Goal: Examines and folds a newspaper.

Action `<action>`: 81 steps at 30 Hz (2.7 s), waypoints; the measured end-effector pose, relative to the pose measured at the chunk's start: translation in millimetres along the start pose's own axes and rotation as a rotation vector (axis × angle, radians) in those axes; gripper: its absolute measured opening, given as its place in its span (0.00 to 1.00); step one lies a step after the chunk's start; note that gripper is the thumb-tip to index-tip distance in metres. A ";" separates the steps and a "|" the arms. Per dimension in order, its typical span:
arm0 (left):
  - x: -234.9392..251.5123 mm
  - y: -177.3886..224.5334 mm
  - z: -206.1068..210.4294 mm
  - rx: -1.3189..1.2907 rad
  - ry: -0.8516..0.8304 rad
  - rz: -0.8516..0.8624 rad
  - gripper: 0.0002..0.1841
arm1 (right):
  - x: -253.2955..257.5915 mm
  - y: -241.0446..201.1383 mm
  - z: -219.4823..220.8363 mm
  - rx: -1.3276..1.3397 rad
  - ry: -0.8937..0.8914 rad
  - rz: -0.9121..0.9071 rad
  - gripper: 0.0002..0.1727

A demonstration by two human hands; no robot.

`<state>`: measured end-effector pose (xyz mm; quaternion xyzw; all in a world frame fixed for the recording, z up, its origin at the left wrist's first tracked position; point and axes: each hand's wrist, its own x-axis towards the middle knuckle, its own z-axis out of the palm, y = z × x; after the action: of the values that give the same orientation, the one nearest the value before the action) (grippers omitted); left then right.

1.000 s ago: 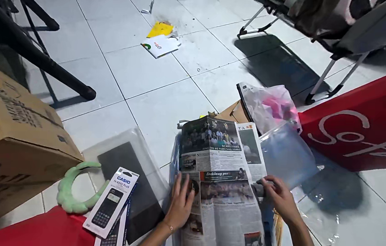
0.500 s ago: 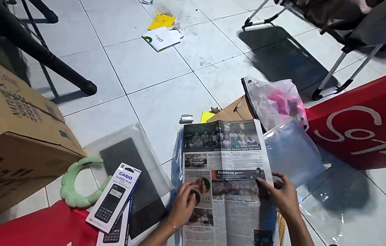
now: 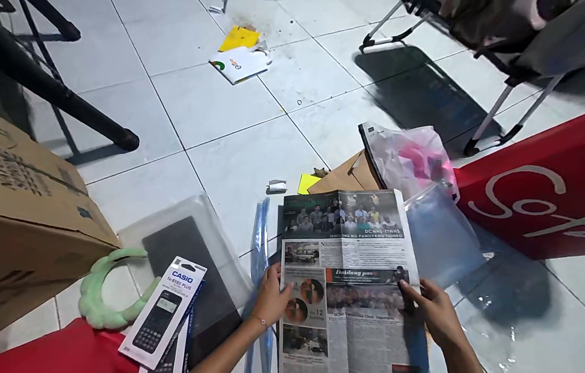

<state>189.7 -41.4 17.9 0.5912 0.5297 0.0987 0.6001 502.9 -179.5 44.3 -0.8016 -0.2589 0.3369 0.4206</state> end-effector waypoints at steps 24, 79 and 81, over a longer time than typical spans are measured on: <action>7.7 0.8 -26.4 0.021 -0.014 -0.003 0.18 | -37.1 8.3 -4.1 0.175 0.077 0.008 0.09; -133.3 41.9 -112.7 -1.069 0.358 0.162 0.25 | -83.4 -176.8 77.2 0.220 -0.231 -0.496 0.20; -142.7 47.6 -108.8 -1.083 0.292 0.037 0.20 | -80.9 -208.9 64.3 0.316 -0.183 -0.549 0.18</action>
<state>72.2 -68.5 159.0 0.1880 0.4707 0.4479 0.7365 374.9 -96.9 220.7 -0.5932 -0.4467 0.3175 0.5897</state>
